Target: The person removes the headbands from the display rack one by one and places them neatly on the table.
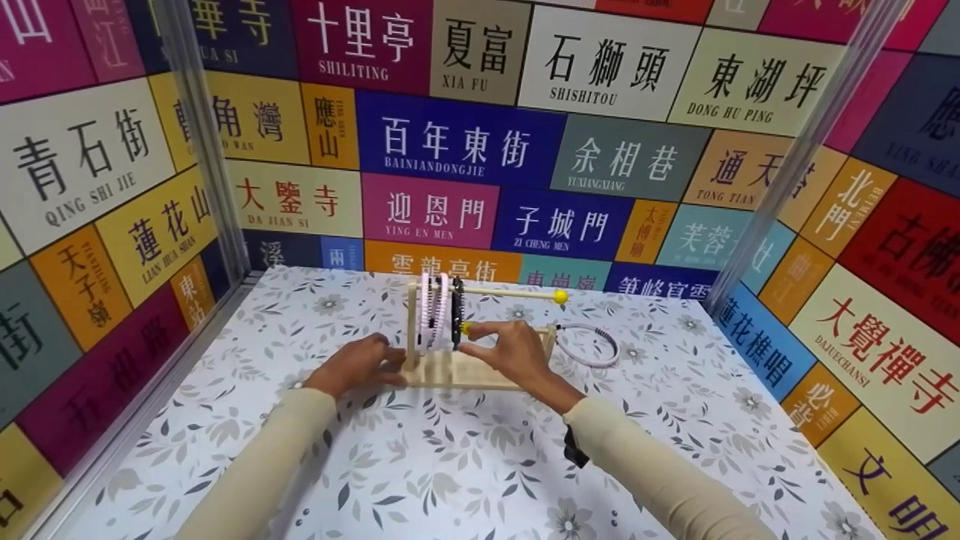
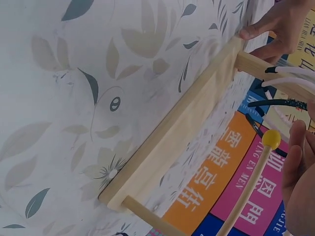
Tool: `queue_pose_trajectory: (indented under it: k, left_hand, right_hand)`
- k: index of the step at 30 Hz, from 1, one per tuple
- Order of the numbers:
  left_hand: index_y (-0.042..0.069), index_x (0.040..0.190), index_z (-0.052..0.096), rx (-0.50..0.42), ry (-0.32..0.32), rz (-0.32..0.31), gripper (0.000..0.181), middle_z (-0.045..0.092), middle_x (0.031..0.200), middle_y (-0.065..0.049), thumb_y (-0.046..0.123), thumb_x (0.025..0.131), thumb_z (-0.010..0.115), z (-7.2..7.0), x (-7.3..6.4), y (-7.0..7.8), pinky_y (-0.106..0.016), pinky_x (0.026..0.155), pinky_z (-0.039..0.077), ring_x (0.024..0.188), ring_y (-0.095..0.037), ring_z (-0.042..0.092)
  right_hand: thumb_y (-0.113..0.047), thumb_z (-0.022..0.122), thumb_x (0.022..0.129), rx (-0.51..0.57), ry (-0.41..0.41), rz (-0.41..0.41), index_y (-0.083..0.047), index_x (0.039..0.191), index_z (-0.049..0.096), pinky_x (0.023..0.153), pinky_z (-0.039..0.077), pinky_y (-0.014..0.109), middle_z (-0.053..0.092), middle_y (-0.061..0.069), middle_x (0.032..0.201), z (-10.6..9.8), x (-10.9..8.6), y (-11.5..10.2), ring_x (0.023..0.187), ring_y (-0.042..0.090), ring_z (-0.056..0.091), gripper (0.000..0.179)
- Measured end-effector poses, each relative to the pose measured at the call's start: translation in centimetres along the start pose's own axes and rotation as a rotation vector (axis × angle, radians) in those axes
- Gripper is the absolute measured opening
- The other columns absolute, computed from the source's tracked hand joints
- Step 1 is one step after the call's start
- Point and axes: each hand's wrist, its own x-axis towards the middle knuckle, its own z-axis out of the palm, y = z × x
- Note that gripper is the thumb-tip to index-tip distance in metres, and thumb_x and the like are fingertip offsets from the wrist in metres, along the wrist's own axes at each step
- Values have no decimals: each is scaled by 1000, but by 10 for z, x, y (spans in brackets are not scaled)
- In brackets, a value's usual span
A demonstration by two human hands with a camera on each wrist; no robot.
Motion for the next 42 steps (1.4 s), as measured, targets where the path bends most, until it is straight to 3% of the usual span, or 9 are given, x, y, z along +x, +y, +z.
queue_pose_trajectory:
  k: [5,12,17,19,24,27,34,42]
  left_hand:
    - [17,135,71,9,-11,26,55,66,116,-13,44,88,81,-1,1,0,-44,88,55,98,-24,59]
    - [21,136,70,29,-27,-3,56,66,116,-9,46,87,81,1,3,-2,-41,88,55,98,-22,58]
    - [24,139,67,6,-55,-62,59,66,120,-7,47,86,82,3,4,-1,-39,91,54,101,-20,58]
    - [24,140,67,-1,-55,-65,60,65,121,-7,47,87,81,2,3,0,-39,91,54,102,-19,59]
    - [18,131,73,3,-9,27,49,68,115,-8,43,90,80,1,0,-2,-42,87,55,99,-22,59]
    - [17,127,74,13,2,61,44,68,112,-9,42,91,79,1,0,-4,-43,86,54,99,-23,58]
    - [20,135,71,-7,-22,22,53,68,121,-8,45,90,79,1,2,-5,-43,93,54,105,-23,59]
    - [18,134,71,-20,5,40,53,67,120,-11,44,89,80,2,-1,-5,-45,91,55,103,-24,60]
  right_hand:
    - [-46,86,84,-17,-8,24,-20,105,84,41,44,24,80,-3,95,4,1,-2,40,-2,50,33]
    - [-47,87,82,-86,11,27,-19,102,85,39,25,23,80,-2,94,13,4,-6,38,4,39,35]
    - [-46,86,83,-113,23,1,-17,99,86,42,40,21,80,-1,88,18,4,-8,55,8,64,33]
    - [-45,86,85,-126,35,-10,-16,97,86,44,43,22,79,0,82,19,3,-8,58,10,67,31]
    - [-40,84,89,-139,62,-25,-17,99,85,38,38,22,78,0,77,18,2,-9,40,3,53,25]
    - [-37,82,91,-132,60,-26,-18,101,84,36,38,21,80,0,86,17,1,-9,36,-3,48,22]
    - [-38,79,93,-88,53,17,-15,116,81,34,38,22,80,2,91,11,-1,-10,36,-5,50,33]
    - [-38,79,93,-48,65,36,-16,112,82,35,41,22,80,3,91,4,2,-8,36,-3,52,30]
